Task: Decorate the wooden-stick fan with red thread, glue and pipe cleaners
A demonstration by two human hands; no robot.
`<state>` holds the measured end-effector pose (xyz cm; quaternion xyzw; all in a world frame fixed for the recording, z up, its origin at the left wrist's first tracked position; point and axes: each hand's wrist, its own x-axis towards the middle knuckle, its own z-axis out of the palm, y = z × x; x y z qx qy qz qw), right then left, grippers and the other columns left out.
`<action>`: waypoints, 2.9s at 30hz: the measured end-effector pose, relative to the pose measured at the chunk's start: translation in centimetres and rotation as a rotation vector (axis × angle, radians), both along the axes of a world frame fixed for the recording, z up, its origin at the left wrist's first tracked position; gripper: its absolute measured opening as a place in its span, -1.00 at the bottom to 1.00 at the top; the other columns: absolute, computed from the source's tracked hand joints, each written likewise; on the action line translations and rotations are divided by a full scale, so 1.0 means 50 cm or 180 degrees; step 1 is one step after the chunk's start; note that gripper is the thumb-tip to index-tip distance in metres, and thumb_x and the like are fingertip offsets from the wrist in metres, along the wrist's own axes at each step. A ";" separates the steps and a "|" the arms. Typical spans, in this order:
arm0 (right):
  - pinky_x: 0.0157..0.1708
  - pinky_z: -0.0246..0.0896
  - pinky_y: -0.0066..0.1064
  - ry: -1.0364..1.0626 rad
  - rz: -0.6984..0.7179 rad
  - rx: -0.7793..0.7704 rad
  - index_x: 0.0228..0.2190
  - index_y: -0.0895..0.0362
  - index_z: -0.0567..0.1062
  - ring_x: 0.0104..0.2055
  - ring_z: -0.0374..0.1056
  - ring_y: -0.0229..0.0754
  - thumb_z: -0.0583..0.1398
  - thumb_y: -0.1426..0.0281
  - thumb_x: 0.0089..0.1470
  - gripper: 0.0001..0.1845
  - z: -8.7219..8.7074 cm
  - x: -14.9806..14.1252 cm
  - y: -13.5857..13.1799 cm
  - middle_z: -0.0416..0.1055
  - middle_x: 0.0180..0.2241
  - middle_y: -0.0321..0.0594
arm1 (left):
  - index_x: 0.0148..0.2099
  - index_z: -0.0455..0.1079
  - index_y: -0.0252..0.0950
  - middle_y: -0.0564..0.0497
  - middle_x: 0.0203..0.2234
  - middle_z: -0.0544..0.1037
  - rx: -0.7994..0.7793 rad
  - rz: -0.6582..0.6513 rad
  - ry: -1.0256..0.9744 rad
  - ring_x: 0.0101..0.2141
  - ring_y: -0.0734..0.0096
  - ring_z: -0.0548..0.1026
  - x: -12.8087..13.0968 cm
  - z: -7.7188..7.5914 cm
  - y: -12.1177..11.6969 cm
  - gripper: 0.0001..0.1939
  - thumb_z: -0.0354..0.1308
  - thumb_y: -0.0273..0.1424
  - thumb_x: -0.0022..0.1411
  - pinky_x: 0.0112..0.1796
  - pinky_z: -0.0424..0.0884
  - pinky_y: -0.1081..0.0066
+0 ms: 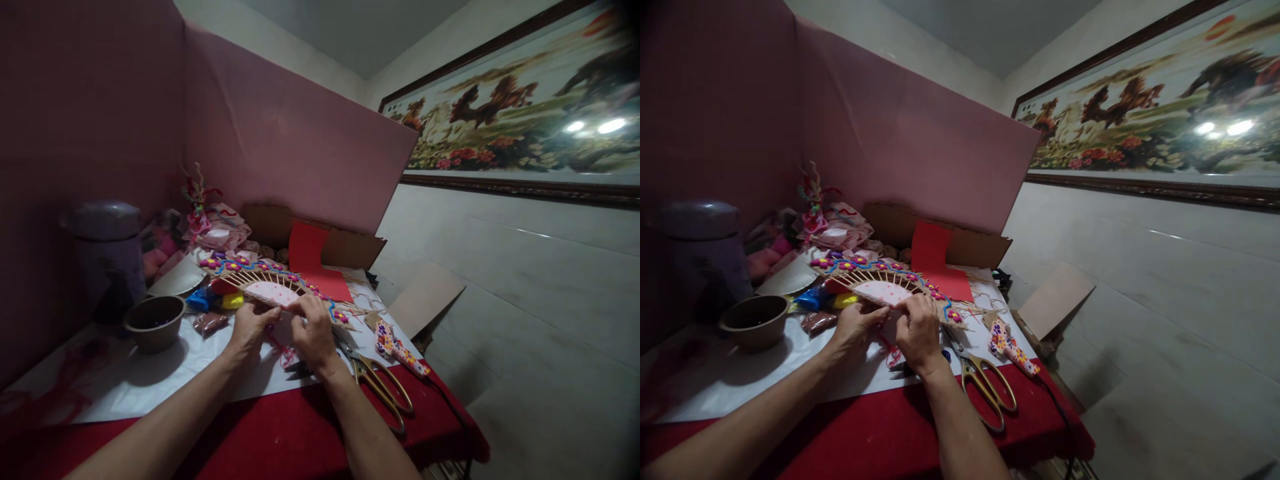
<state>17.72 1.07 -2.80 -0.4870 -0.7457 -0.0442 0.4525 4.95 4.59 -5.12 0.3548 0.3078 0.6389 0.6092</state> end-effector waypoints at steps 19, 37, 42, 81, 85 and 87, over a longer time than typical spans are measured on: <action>-0.15 0.04 -0.28 -0.0361 -0.0130 -0.0105 -0.34 0.08 0.45 -0.18 0.18 -0.09 0.06 0.58 -0.03 -0.75 -0.001 -0.005 -0.001 0.34 -0.30 -0.22 | -0.26 0.45 -0.43 -0.11 -0.39 0.59 0.0010 -0.0146 -0.0068 -0.37 0.20 0.52 0.000 0.002 -0.003 -0.54 0.40 -0.45 -0.32 -0.28 0.40 0.27; -0.16 0.04 -0.29 -0.0279 -0.0052 -0.0013 -0.39 0.09 0.45 -0.19 0.21 -0.10 0.05 0.61 -0.06 -0.74 0.003 -0.002 0.000 0.36 -0.33 -0.23 | -0.26 0.43 -0.44 -0.09 -0.42 0.58 -0.0034 -0.0079 -0.0017 -0.43 0.30 0.50 0.002 0.005 -0.005 -0.59 0.37 -0.43 -0.24 -0.32 0.37 0.32; -0.19 0.07 -0.29 0.0063 -0.0078 0.0018 -0.40 0.12 0.40 -0.23 0.22 -0.10 0.03 0.62 -0.08 -0.77 0.000 -0.002 0.000 0.37 -0.36 -0.21 | -0.27 0.44 -0.44 -0.07 -0.45 0.58 -0.0057 -0.0035 0.0021 -0.46 0.33 0.49 0.004 0.008 -0.006 -0.60 0.37 -0.43 -0.25 -0.36 0.37 0.35; -0.15 0.03 -0.29 -0.0322 -0.0127 -0.0038 -0.29 0.07 0.46 -0.18 0.20 -0.11 0.07 0.60 -0.02 -0.71 0.001 -0.005 -0.003 0.38 -0.30 -0.23 | -0.29 0.48 -0.42 -0.10 -0.39 0.59 0.0134 -0.0134 -0.0082 -0.36 0.25 0.52 0.003 0.004 -0.003 -0.57 0.41 -0.45 -0.32 -0.25 0.39 0.29; -0.16 0.06 -0.30 -0.0181 -0.0093 0.0028 -0.30 0.10 0.43 -0.18 0.22 -0.12 0.05 0.59 0.00 -0.75 0.001 -0.006 -0.005 0.40 -0.30 -0.22 | -0.31 0.47 -0.42 -0.09 -0.42 0.59 0.0034 -0.0043 -0.0025 -0.41 0.27 0.52 0.003 0.004 -0.001 -0.59 0.41 -0.42 -0.31 -0.30 0.40 0.31; -0.17 0.08 -0.30 -0.0064 -0.0117 0.0051 -0.30 0.12 0.41 -0.19 0.23 -0.12 0.06 0.56 0.02 -0.80 0.001 -0.007 -0.004 0.40 -0.30 -0.21 | -0.30 0.47 -0.42 -0.10 -0.41 0.59 0.0004 -0.0028 0.0010 -0.41 0.27 0.52 0.003 0.002 0.000 -0.60 0.41 -0.40 -0.29 -0.30 0.40 0.31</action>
